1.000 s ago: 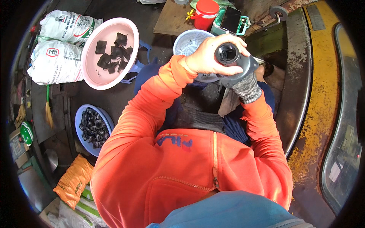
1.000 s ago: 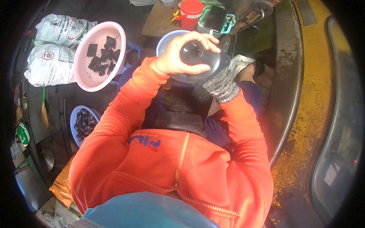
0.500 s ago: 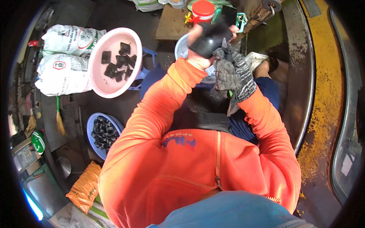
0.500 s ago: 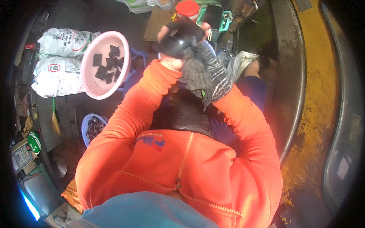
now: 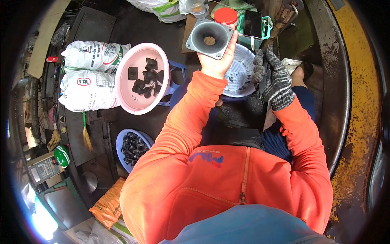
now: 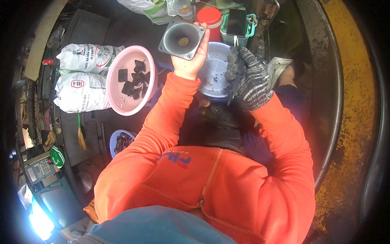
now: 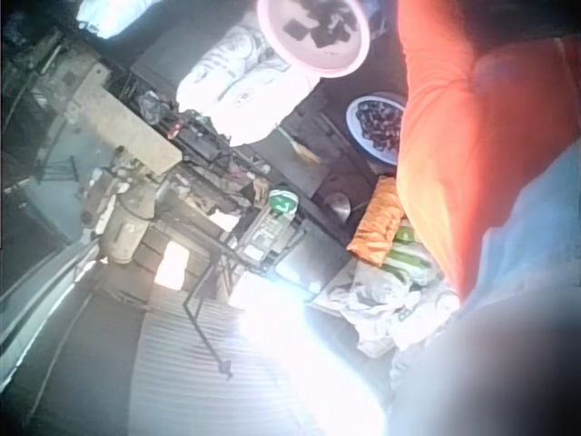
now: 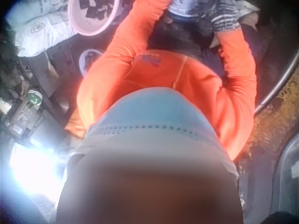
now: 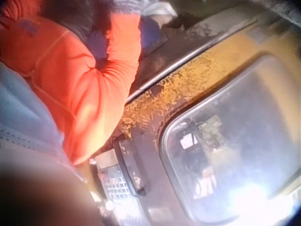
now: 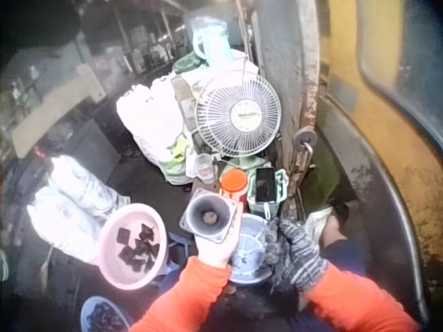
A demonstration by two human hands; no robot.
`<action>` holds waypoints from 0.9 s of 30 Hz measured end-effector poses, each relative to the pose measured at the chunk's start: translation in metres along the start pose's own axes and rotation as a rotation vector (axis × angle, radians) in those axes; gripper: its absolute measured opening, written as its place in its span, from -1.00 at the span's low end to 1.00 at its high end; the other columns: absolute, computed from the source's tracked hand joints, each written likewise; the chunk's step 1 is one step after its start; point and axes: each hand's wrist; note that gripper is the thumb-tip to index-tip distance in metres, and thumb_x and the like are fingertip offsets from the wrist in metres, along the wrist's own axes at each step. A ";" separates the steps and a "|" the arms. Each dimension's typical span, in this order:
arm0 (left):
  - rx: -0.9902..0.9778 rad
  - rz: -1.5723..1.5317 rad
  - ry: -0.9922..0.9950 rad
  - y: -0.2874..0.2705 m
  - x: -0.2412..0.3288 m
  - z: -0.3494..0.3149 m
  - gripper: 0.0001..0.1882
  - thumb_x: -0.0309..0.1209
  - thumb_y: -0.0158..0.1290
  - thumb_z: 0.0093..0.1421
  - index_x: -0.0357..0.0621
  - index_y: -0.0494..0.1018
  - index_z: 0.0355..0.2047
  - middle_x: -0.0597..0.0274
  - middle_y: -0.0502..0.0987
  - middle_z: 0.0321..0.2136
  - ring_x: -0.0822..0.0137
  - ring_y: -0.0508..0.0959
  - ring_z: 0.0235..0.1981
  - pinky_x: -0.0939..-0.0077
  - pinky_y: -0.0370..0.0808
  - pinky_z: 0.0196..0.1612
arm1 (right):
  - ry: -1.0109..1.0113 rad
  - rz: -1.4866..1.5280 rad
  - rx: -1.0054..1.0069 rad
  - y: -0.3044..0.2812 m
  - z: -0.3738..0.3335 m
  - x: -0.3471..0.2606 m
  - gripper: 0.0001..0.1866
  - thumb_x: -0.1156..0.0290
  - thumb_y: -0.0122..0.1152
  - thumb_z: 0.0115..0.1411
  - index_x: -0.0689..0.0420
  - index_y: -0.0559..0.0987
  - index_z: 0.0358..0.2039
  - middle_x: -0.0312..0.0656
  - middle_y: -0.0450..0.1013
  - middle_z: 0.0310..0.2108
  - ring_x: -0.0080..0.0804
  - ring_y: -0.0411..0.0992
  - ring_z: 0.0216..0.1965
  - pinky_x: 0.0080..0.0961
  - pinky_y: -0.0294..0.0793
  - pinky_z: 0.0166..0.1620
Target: The person sits on the floor and repeatedly grinds small black rubber parts against a rotating grinding wheel. They pick parts from a pink basin, hold them against the wheel with a gloved hand, and place finished pieces into a blue basin. The process is repeated for multiple parts.
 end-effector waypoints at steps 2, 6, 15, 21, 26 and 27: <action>0.058 0.031 0.049 -0.004 0.001 0.001 -0.57 -0.14 -0.02 0.19 -0.27 0.46 -0.15 -0.10 0.48 -0.08 -0.17 0.36 0.09 -0.07 0.23 0.25 | 0.005 -0.020 0.046 -0.002 0.000 0.002 -0.71 0.23 -0.07 0.31 0.16 0.52 -0.19 -0.21 0.52 -0.41 -0.36 0.46 -0.53 -0.42 0.47 -0.49; 0.144 0.081 0.076 -0.005 0.001 0.004 -0.52 -0.03 0.01 0.16 -0.15 0.43 -0.09 0.03 0.49 -0.07 -0.14 0.38 0.09 -0.07 0.19 0.26 | 0.010 -0.042 0.034 -0.004 0.002 0.002 -0.72 0.24 -0.07 0.31 0.16 0.51 -0.19 -0.20 0.53 -0.42 -0.35 0.47 -0.52 -0.40 0.49 -0.48; -0.156 0.003 -0.155 0.001 -0.005 -0.003 -0.65 -0.24 0.14 0.02 -0.26 0.40 -0.31 0.21 0.34 -0.44 0.32 0.25 -0.40 0.47 0.26 -0.30 | 0.030 -0.110 0.038 -0.004 0.005 0.004 -0.75 0.29 -0.04 0.28 0.13 0.53 -0.19 -0.22 0.55 -0.39 -0.39 0.51 -0.49 -0.38 0.57 -0.41; -0.200 -0.160 -0.236 0.002 -0.001 0.000 -0.66 -0.32 0.15 0.05 -0.24 0.42 -0.21 0.23 0.42 -0.34 0.38 0.27 -0.40 0.50 0.28 -0.29 | 0.038 -0.141 0.007 0.002 0.001 0.003 -0.76 0.28 -0.04 0.29 0.13 0.53 -0.21 -0.25 0.55 -0.43 -0.43 0.50 -0.54 -0.44 0.55 -0.48; -0.221 0.090 0.005 0.007 -0.004 -0.003 -0.58 -0.23 0.10 0.13 -0.17 0.39 -0.05 0.14 0.47 -0.11 0.23 0.41 -0.13 0.31 0.35 -0.05 | 0.019 -0.182 0.052 0.004 0.001 0.001 -0.76 0.27 -0.03 0.29 0.13 0.53 -0.21 -0.28 0.52 -0.47 -0.46 0.46 -0.58 -0.49 0.51 -0.52; -0.210 0.151 0.034 0.007 -0.003 -0.003 -0.57 -0.21 0.08 0.15 -0.15 0.39 -0.03 0.13 0.46 -0.07 0.19 0.41 -0.06 0.24 0.34 0.02 | 0.015 -0.193 0.104 0.005 0.000 0.001 -0.76 0.26 -0.02 0.29 0.13 0.52 -0.21 -0.29 0.52 -0.47 -0.46 0.46 -0.59 -0.49 0.50 -0.53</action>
Point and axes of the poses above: each hand's wrist, its own z-axis towards the middle knuckle, its own y-axis out of the palm, x = y × z
